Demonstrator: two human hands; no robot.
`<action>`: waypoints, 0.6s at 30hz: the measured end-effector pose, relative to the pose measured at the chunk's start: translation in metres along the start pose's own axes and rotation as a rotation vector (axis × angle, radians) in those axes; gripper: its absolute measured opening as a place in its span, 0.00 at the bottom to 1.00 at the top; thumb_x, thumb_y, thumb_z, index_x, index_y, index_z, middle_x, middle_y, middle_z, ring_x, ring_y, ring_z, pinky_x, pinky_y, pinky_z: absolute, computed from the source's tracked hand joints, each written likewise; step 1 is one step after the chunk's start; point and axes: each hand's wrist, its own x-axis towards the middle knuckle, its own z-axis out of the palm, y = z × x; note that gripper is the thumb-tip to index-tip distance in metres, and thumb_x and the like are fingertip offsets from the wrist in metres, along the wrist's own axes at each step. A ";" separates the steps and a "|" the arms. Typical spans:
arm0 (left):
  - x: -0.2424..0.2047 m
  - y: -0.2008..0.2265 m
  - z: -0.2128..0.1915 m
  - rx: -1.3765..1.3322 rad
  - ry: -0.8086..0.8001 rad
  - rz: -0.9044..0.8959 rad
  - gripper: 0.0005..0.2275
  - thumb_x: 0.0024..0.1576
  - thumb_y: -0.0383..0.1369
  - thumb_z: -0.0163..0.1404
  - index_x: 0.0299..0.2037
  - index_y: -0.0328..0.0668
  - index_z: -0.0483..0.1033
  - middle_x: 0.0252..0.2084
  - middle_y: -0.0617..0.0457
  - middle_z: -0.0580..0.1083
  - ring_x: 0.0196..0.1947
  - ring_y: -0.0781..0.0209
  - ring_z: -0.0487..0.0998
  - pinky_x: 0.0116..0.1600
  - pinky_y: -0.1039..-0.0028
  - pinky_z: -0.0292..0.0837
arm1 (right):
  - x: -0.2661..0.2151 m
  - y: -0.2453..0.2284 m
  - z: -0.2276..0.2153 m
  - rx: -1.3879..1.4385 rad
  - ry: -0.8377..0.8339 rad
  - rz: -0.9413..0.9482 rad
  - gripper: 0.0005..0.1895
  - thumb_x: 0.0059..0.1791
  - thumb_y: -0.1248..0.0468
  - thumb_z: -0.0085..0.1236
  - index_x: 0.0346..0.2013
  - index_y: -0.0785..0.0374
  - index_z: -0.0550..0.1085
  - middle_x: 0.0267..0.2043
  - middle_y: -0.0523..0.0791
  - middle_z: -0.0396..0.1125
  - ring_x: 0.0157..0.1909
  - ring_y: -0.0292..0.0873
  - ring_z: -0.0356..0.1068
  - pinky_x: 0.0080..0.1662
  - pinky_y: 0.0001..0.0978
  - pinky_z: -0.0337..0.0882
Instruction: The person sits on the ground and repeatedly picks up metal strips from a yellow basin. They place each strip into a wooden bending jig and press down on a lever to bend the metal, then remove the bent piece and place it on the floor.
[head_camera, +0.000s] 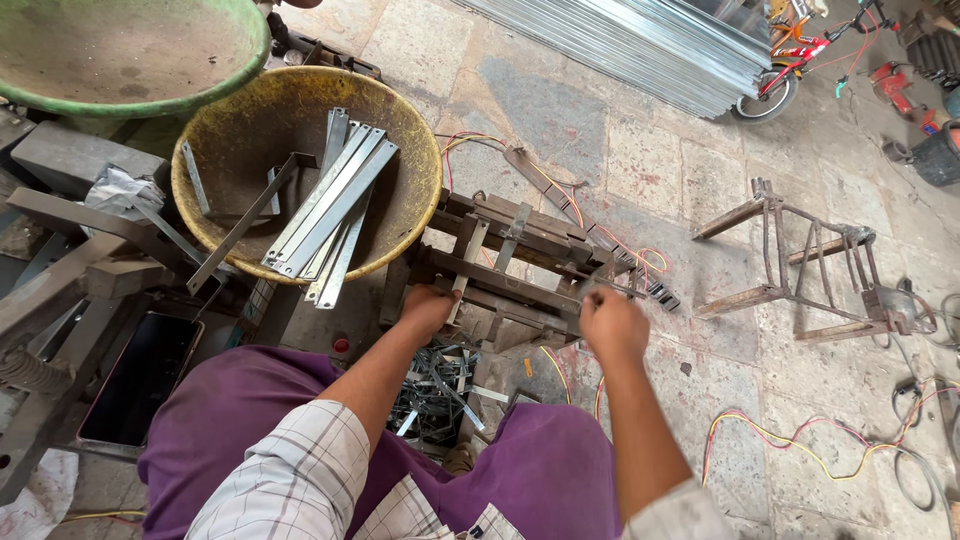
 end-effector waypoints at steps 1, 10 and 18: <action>0.001 -0.001 0.000 -0.041 -0.012 -0.001 0.11 0.61 0.34 0.54 0.39 0.28 0.79 0.36 0.47 0.78 0.31 0.57 0.80 0.27 0.65 0.79 | -0.013 0.006 0.008 0.008 -0.022 -0.006 0.12 0.53 0.52 0.52 0.47 0.46 0.79 0.40 0.46 0.78 0.44 0.51 0.78 0.47 0.44 0.75; -0.001 -0.020 -0.034 0.655 0.326 0.477 0.17 0.66 0.45 0.50 0.41 0.37 0.81 0.39 0.41 0.81 0.38 0.42 0.81 0.47 0.56 0.76 | -0.104 0.027 0.106 0.167 0.102 -0.283 0.14 0.41 0.73 0.51 0.37 0.61 0.81 0.76 0.58 0.48 0.51 0.62 0.72 0.51 0.49 0.73; -0.032 -0.025 -0.033 0.784 0.100 0.958 0.18 0.53 0.30 0.53 0.56 0.48 0.77 0.56 0.41 0.73 0.53 0.36 0.74 0.52 0.52 0.71 | -0.080 0.034 0.091 0.278 0.274 -0.241 0.16 0.43 0.70 0.52 0.41 0.52 0.81 0.68 0.52 0.62 0.61 0.61 0.70 0.54 0.46 0.73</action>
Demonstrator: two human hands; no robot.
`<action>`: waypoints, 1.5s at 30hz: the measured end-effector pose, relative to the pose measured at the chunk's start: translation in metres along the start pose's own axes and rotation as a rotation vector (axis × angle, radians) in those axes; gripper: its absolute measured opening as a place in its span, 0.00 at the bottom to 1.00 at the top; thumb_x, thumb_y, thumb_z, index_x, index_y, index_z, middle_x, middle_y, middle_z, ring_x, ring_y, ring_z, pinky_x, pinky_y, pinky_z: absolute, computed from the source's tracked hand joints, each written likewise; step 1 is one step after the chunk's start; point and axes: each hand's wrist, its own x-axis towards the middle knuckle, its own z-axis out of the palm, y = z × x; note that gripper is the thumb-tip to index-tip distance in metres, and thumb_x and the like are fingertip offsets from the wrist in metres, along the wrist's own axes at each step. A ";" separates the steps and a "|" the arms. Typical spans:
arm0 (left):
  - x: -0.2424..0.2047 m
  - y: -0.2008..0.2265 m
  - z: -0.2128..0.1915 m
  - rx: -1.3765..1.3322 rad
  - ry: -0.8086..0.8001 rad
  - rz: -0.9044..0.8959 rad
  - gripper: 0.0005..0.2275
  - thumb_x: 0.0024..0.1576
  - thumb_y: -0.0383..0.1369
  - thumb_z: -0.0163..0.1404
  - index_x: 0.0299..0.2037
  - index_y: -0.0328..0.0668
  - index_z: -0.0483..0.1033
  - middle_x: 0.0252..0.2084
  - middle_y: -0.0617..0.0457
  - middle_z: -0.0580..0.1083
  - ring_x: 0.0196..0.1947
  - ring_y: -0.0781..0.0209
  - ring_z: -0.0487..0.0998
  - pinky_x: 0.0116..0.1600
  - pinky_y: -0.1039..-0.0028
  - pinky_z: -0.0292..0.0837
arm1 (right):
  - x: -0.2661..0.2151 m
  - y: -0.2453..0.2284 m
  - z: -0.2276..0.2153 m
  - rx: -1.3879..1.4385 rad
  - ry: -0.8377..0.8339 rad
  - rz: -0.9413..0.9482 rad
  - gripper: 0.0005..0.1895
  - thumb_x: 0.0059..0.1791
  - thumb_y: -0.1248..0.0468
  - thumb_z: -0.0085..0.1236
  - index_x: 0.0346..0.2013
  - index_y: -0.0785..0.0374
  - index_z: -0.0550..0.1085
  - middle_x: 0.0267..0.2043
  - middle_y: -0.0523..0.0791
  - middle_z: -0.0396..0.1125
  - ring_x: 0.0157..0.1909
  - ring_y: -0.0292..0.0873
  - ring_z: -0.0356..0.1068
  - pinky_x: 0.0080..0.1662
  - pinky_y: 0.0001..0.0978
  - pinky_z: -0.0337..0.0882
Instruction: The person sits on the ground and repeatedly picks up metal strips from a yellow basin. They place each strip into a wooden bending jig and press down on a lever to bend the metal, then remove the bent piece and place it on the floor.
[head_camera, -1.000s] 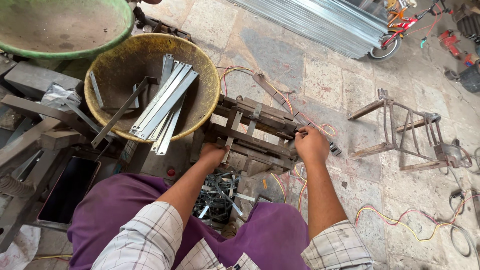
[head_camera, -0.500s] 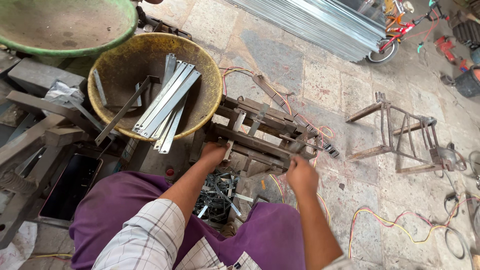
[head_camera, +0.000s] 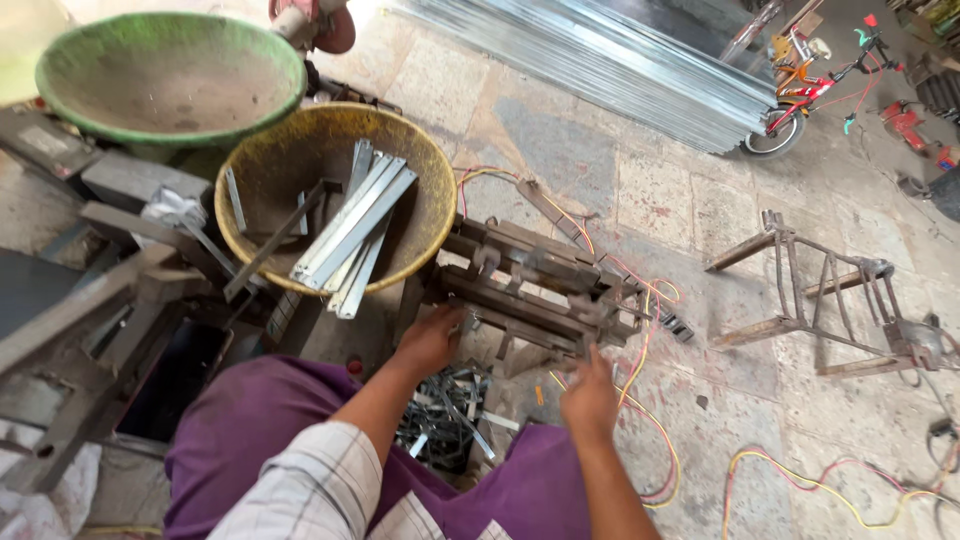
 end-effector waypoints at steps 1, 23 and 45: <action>0.006 0.003 0.002 -0.014 -0.020 -0.054 0.17 0.54 0.28 0.52 0.55 0.50 0.77 0.57 0.43 0.73 0.53 0.38 0.75 0.53 0.54 0.72 | 0.020 0.001 -0.009 -0.055 -0.059 0.105 0.13 0.46 0.66 0.55 0.43 0.51 0.80 0.63 0.51 0.66 0.58 0.59 0.71 0.54 0.47 0.73; -0.006 0.053 -0.060 0.371 -0.617 0.142 0.17 0.53 0.37 0.60 0.49 0.37 0.79 0.43 0.40 0.79 0.43 0.40 0.79 0.49 0.57 0.74 | 0.173 -0.012 -0.049 -0.004 -0.317 0.218 0.19 0.44 0.52 0.67 0.48 0.48 0.82 0.42 0.44 0.79 0.47 0.48 0.78 0.50 0.41 0.74; 0.131 0.021 -0.171 0.790 0.080 -0.429 0.09 0.59 0.30 0.48 0.41 0.48 0.84 0.44 0.47 0.81 0.44 0.46 0.83 0.42 0.59 0.78 | 0.171 -0.021 -0.053 0.001 -0.191 0.202 0.15 0.43 0.53 0.66 0.43 0.48 0.83 0.41 0.45 0.78 0.46 0.52 0.77 0.49 0.44 0.75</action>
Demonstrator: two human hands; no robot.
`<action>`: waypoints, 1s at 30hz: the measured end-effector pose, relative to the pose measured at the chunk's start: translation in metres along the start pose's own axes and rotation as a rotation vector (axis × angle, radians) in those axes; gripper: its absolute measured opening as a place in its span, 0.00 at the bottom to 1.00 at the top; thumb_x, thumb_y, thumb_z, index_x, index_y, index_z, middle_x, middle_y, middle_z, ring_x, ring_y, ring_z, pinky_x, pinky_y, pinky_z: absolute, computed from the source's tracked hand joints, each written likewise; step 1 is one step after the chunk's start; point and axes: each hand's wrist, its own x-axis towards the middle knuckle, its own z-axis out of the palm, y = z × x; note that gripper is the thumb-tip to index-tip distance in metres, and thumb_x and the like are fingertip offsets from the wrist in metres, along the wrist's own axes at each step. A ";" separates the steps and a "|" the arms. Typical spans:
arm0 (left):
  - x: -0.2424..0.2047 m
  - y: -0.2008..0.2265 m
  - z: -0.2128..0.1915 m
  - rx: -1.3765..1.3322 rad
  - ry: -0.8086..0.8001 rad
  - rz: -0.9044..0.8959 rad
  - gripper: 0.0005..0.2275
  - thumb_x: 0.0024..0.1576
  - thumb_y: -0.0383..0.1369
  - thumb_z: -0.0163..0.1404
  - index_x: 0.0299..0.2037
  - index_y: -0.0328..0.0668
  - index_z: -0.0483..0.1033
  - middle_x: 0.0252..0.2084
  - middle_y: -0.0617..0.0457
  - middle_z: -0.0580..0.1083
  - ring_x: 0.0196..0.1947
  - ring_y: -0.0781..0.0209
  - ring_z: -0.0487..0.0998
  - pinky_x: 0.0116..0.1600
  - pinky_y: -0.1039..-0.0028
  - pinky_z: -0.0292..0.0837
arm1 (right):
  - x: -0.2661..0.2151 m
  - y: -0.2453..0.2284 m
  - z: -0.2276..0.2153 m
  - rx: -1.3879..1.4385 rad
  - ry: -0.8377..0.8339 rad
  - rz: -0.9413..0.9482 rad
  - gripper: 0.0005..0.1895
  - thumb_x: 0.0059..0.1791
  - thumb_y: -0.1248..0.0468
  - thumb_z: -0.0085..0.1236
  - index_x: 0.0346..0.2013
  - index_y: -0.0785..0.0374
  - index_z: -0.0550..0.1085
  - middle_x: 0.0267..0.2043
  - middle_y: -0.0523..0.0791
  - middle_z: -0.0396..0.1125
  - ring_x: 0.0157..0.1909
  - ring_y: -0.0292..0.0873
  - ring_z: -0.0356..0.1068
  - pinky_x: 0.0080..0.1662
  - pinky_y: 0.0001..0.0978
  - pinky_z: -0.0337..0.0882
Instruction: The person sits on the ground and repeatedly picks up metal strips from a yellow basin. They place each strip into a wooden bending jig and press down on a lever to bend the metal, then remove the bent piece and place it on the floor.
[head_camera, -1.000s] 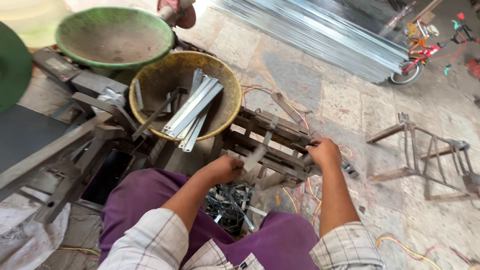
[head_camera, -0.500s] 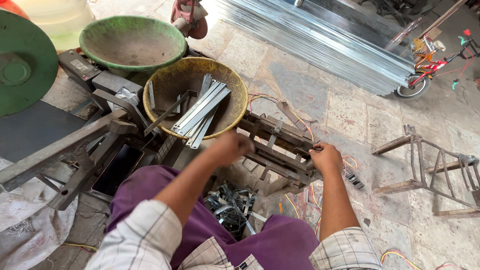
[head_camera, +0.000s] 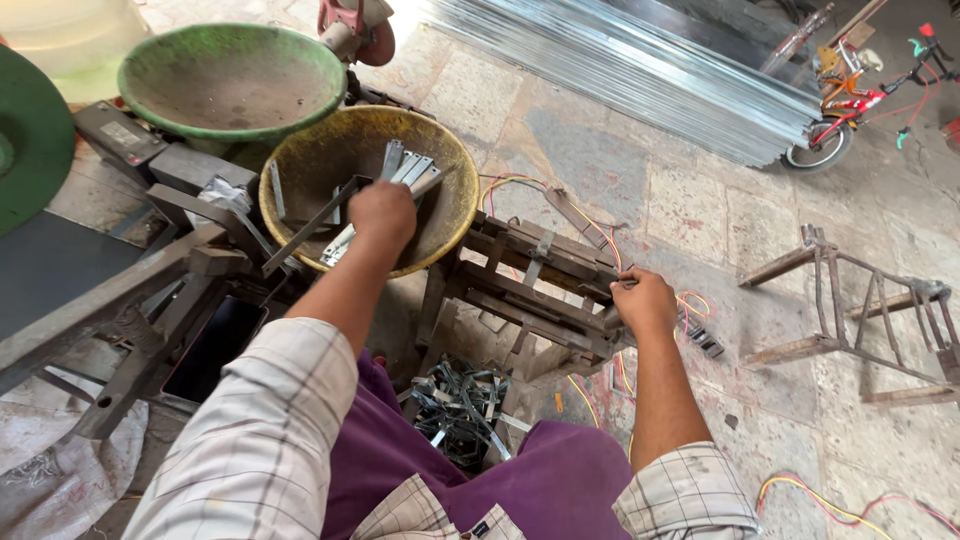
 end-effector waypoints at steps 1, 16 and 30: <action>-0.005 0.002 -0.009 -0.119 0.125 0.030 0.08 0.59 0.30 0.49 0.39 0.46 0.84 0.43 0.46 0.80 0.43 0.45 0.82 0.42 0.58 0.78 | 0.000 0.000 0.000 -0.003 -0.006 0.007 0.15 0.43 0.52 0.66 0.44 0.48 0.83 0.41 0.46 0.78 0.46 0.52 0.77 0.49 0.44 0.75; -0.187 0.032 0.141 -0.565 -0.795 0.009 0.15 0.59 0.35 0.55 0.54 0.42 0.77 0.42 0.38 0.80 0.35 0.42 0.85 0.37 0.60 0.82 | -0.006 0.002 0.002 0.024 0.016 0.000 0.14 0.44 0.53 0.65 0.43 0.51 0.83 0.41 0.44 0.78 0.45 0.50 0.77 0.48 0.42 0.75; -0.130 0.062 0.230 -0.678 -0.319 -0.005 0.13 0.57 0.39 0.55 0.47 0.42 0.82 0.53 0.40 0.76 0.53 0.39 0.76 0.57 0.58 0.71 | -0.007 -0.009 -0.004 -0.043 -0.003 0.087 0.13 0.44 0.54 0.65 0.43 0.49 0.83 0.41 0.42 0.78 0.44 0.49 0.77 0.47 0.42 0.74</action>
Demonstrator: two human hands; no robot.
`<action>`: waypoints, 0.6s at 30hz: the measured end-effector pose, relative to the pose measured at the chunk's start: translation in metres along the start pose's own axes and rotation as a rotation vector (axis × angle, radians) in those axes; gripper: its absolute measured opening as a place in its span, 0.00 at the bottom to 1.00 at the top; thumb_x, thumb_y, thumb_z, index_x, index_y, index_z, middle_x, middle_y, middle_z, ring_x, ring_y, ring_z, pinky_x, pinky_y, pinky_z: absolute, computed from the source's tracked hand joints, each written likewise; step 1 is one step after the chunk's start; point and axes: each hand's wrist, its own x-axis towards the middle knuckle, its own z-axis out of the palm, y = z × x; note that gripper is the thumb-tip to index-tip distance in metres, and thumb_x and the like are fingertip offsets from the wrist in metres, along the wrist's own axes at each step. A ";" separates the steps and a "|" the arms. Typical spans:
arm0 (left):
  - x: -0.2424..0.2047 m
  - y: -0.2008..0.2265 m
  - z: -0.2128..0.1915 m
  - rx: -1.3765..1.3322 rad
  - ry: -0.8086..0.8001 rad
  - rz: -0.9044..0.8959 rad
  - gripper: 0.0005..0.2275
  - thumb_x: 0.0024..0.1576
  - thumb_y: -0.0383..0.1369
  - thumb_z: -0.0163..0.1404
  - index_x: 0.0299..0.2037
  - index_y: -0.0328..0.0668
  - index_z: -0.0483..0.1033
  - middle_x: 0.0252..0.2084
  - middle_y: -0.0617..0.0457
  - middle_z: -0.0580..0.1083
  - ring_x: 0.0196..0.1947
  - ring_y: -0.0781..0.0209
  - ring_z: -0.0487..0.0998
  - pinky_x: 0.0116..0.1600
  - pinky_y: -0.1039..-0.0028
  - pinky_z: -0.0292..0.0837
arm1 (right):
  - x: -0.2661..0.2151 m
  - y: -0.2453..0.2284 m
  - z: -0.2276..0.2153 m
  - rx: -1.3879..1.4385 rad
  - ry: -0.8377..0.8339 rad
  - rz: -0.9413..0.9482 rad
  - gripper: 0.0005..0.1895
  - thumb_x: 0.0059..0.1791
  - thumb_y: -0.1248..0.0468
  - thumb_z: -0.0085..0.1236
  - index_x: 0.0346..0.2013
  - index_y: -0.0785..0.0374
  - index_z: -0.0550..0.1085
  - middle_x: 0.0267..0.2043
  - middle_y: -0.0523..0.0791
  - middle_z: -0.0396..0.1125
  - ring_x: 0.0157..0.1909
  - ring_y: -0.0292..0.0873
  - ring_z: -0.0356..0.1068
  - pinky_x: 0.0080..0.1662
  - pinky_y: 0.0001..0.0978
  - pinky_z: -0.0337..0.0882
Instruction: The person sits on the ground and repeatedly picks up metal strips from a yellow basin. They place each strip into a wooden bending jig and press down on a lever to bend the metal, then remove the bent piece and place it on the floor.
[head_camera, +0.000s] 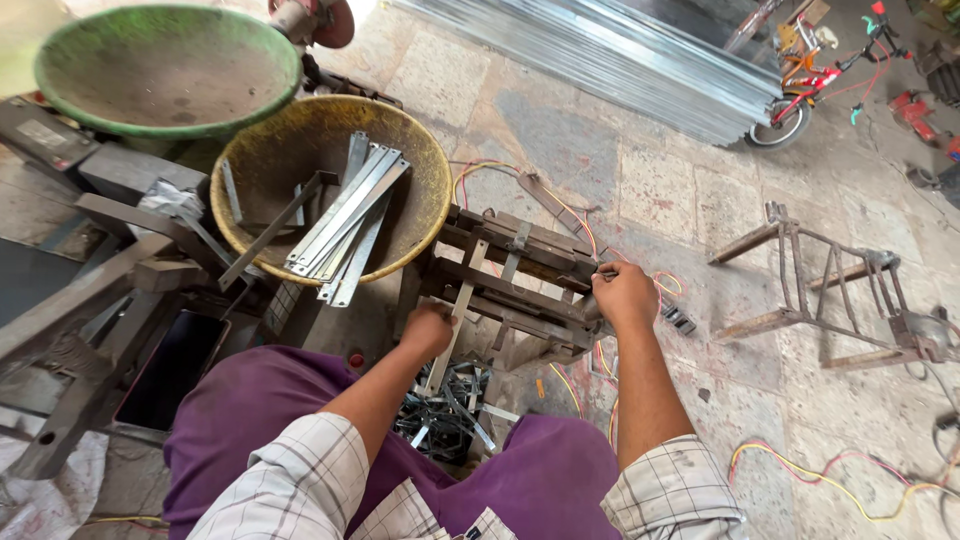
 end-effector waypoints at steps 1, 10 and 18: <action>0.003 0.003 -0.001 -0.021 0.011 -0.010 0.12 0.56 0.39 0.56 0.45 0.43 0.83 0.53 0.40 0.76 0.54 0.40 0.76 0.58 0.59 0.71 | -0.001 -0.001 -0.001 0.006 0.000 -0.007 0.13 0.44 0.54 0.65 0.42 0.50 0.83 0.41 0.42 0.78 0.44 0.48 0.77 0.47 0.42 0.74; -0.006 0.022 -0.001 -0.142 -0.016 -0.055 0.11 0.56 0.37 0.56 0.44 0.42 0.82 0.49 0.40 0.79 0.52 0.40 0.78 0.56 0.59 0.73 | -0.003 -0.002 -0.002 -0.001 -0.022 -0.017 0.13 0.45 0.55 0.64 0.43 0.51 0.82 0.39 0.42 0.78 0.43 0.47 0.78 0.46 0.40 0.75; -0.007 0.025 -0.004 -0.096 -0.004 -0.045 0.11 0.57 0.36 0.55 0.47 0.42 0.81 0.51 0.39 0.76 0.52 0.37 0.76 0.56 0.56 0.71 | -0.002 0.001 -0.001 -0.031 -0.012 -0.020 0.13 0.45 0.54 0.64 0.44 0.49 0.82 0.41 0.41 0.78 0.44 0.45 0.78 0.46 0.40 0.74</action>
